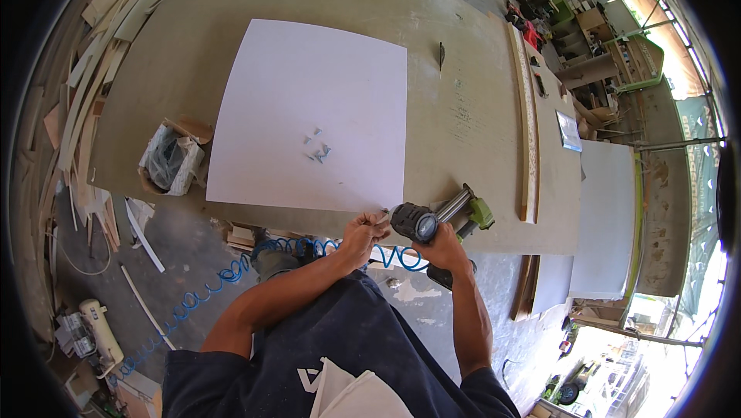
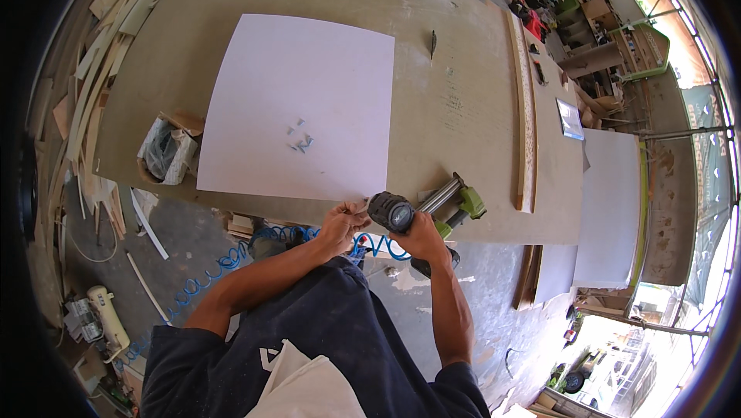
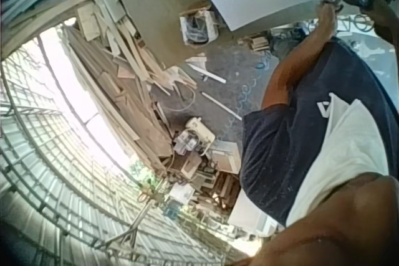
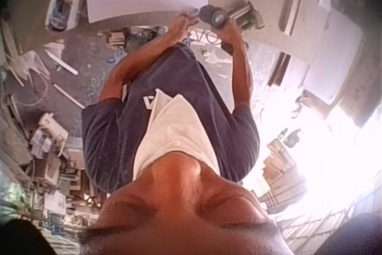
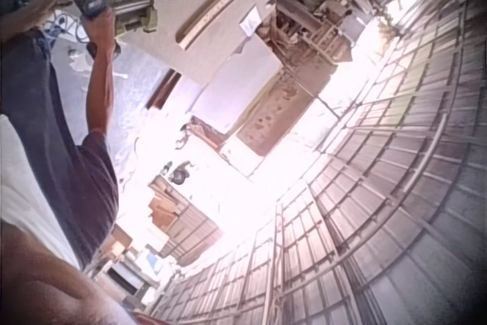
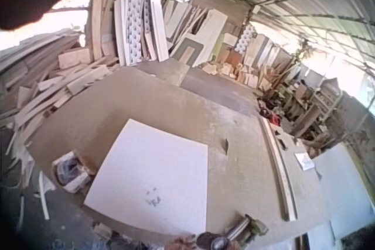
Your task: The person uses a cordless drill to drive screws into a white rectangular board placed on a workbench. The person repeatedly picks up screws, positions them on the board, and uses the drill to fasten them. The task is performed in a workshop environment with various tools and materials visible in the background.
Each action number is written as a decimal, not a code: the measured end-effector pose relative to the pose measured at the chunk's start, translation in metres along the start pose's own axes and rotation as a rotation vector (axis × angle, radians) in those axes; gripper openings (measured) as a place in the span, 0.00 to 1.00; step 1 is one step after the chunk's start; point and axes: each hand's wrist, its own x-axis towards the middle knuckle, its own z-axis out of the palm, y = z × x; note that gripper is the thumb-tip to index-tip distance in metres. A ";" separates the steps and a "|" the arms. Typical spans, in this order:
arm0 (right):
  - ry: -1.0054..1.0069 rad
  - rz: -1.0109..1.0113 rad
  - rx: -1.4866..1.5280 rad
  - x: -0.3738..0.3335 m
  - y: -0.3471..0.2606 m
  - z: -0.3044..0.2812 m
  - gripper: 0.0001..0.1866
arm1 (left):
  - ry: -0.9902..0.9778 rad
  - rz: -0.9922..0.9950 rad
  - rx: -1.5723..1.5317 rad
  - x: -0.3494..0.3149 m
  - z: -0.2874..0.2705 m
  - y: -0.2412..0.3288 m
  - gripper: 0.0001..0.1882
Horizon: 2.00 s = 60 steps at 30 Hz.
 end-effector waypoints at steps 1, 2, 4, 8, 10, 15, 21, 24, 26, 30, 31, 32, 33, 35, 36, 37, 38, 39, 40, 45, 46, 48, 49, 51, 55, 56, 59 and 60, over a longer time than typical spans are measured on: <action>0.002 0.036 -0.029 -0.001 -0.003 -0.002 0.22 | -0.006 -0.004 0.000 -0.002 0.002 0.002 0.19; 0.004 0.072 -0.060 -0.002 -0.006 -0.003 0.23 | -0.018 0.002 -0.007 -0.002 0.001 0.002 0.19; 0.080 -0.005 -0.079 -0.002 -0.006 -0.002 0.21 | -0.040 0.013 -0.020 -0.003 0.000 0.001 0.19; 0.024 -0.045 -0.012 -0.001 -0.017 -0.013 0.20 | -0.063 -0.010 0.035 -0.005 -0.001 0.003 0.19; 0.067 -0.082 -0.067 0.001 -0.013 -0.011 0.19 | -0.074 -0.013 0.034 -0.005 -0.002 0.003 0.20; -0.076 -0.022 0.008 0.011 -0.007 -0.012 0.17 | -0.086 0.008 0.070 -0.009 0.000 0.008 0.20; -0.104 -0.014 0.039 0.013 -0.014 -0.018 0.16 | -0.113 0.000 0.111 -0.015 0.003 0.014 0.18; -0.100 -0.079 0.031 0.016 -0.017 -0.019 0.16 | -0.055 0.017 0.381 -0.015 0.002 0.027 0.15; -0.110 -0.108 0.030 0.021 -0.014 -0.017 0.16 | -0.044 0.190 0.800 -0.014 -0.002 0.041 0.13; -0.177 -0.031 0.048 0.030 -0.018 -0.022 0.16 | -0.168 0.784 1.573 -0.001 0.004 0.073 0.16; -0.197 -0.043 0.030 0.032 -0.019 -0.024 0.16 | -0.217 0.912 1.664 0.006 0.006 0.076 0.17; -0.221 -0.061 0.011 0.036 -0.022 -0.026 0.15 | -0.247 0.858 1.721 0.011 0.007 0.079 0.14; -0.245 -0.079 -0.009 0.039 -0.024 -0.028 0.14 | -0.279 0.855 1.753 0.016 0.008 0.080 0.13; -0.275 -0.054 -0.017 0.048 -0.018 -0.028 0.13 | -0.344 0.843 1.813 0.021 0.008 0.081 0.11; -0.291 -0.040 -0.021 0.051 -0.016 -0.028 0.13 | -0.334 0.855 1.811 0.022 0.007 0.079 0.11; -0.321 -0.010 0.003 0.054 -0.014 -0.030 0.13 | -0.324 0.868 1.808 0.023 0.007 0.078 0.10; -0.355 0.020 0.028 0.056 -0.020 -0.034 0.12 | -0.310 0.878 1.805 0.022 0.006 0.076 0.10; -0.388 0.049 0.051 0.056 -0.023 -0.037 0.12 | -0.315 0.881 1.796 0.022 0.005 0.076 0.09; -0.393 0.048 0.051 0.056 -0.024 -0.038 0.12 | -0.319 0.884 1.787 0.021 0.004 0.076 0.09; -0.385 0.067 0.007 0.056 -0.029 -0.040 0.11 | -0.335 0.878 1.771 0.022 0.001 0.076 0.10; -0.377 0.038 -0.013 0.056 -0.029 -0.039 0.11 | -0.331 0.886 1.777 0.022 0.000 0.076 0.10; -0.359 -0.011 -0.049 0.057 -0.025 -0.036 0.11 | -0.333 0.892 1.781 0.022 0.000 0.076 0.11; -0.365 -0.008 -0.030 0.057 -0.022 -0.035 0.11 | -0.335 0.892 1.781 0.022 -0.001 0.076 0.11; -0.373 0.000 0.011 0.057 -0.020 -0.033 0.13 | -0.340 0.896 1.773 0.022 0.000 0.076 0.10; -0.383 0.083 0.054 0.055 -0.026 -0.036 0.14 | -0.339 0.897 1.748 0.024 -0.002 0.077 0.10; -0.380 0.081 0.043 0.055 -0.022 -0.034 0.15 | -0.341 0.893 1.742 0.024 -0.002 0.076 0.10; -0.359 0.062 0.038 0.054 -0.020 -0.031 0.14 | -0.339 0.889 1.734 0.025 -0.002 0.076 0.10; -0.351 0.053 0.041 0.054 -0.020 -0.030 0.13 | -0.341 0.894 1.731 0.025 -0.003 0.076 0.10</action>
